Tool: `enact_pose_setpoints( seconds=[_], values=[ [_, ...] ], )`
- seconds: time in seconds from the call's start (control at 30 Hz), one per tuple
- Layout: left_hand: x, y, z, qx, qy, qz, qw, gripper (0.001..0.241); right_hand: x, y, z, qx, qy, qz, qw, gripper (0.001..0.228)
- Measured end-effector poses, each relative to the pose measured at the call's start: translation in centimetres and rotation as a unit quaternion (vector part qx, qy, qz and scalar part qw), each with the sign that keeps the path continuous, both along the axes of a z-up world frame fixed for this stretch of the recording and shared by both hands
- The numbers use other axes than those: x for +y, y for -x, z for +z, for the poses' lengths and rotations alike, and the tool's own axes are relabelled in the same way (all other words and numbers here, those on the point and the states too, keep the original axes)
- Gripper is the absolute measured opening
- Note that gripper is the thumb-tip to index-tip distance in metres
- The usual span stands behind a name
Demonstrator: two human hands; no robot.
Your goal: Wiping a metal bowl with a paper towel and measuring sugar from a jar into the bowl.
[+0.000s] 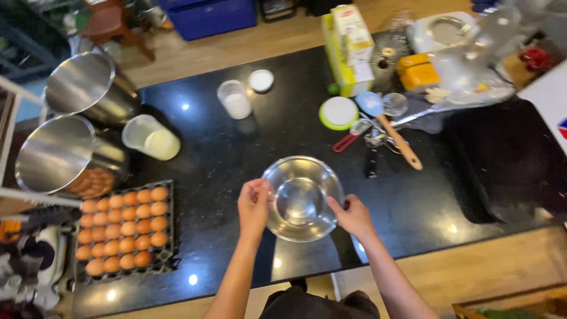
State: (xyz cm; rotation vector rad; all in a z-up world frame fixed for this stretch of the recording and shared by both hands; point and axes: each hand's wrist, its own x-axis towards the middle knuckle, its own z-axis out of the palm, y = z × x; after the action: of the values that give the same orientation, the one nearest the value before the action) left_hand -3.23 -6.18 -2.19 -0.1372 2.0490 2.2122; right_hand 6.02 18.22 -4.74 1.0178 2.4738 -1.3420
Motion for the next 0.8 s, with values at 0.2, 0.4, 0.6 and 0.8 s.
enact_pose_setpoints(
  seconds=[0.2,0.4,0.6,0.8],
  values=[
    [-6.0,7.5,-4.6,0.122,0.157,0.089,0.976,0.029,-0.5,1.0,-0.6,0.052,0.050,-0.038,0.997,0.030],
    [-5.4,22.0,-5.8,0.203,0.293,0.112,0.927,0.065,1.3,1.3,-1.0,0.115,0.106,0.013,0.988,0.025],
    [-2.0,30.0,-5.8,0.202,0.381,0.129,0.893,0.109,2.9,1.6,-0.1,0.111,0.114,0.073,0.985,0.026],
    [0.5,30.7,-4.8,0.175,0.320,0.145,0.920,0.099,3.7,2.1,3.6,0.044,0.108,0.071,0.991,0.038]
  ],
)
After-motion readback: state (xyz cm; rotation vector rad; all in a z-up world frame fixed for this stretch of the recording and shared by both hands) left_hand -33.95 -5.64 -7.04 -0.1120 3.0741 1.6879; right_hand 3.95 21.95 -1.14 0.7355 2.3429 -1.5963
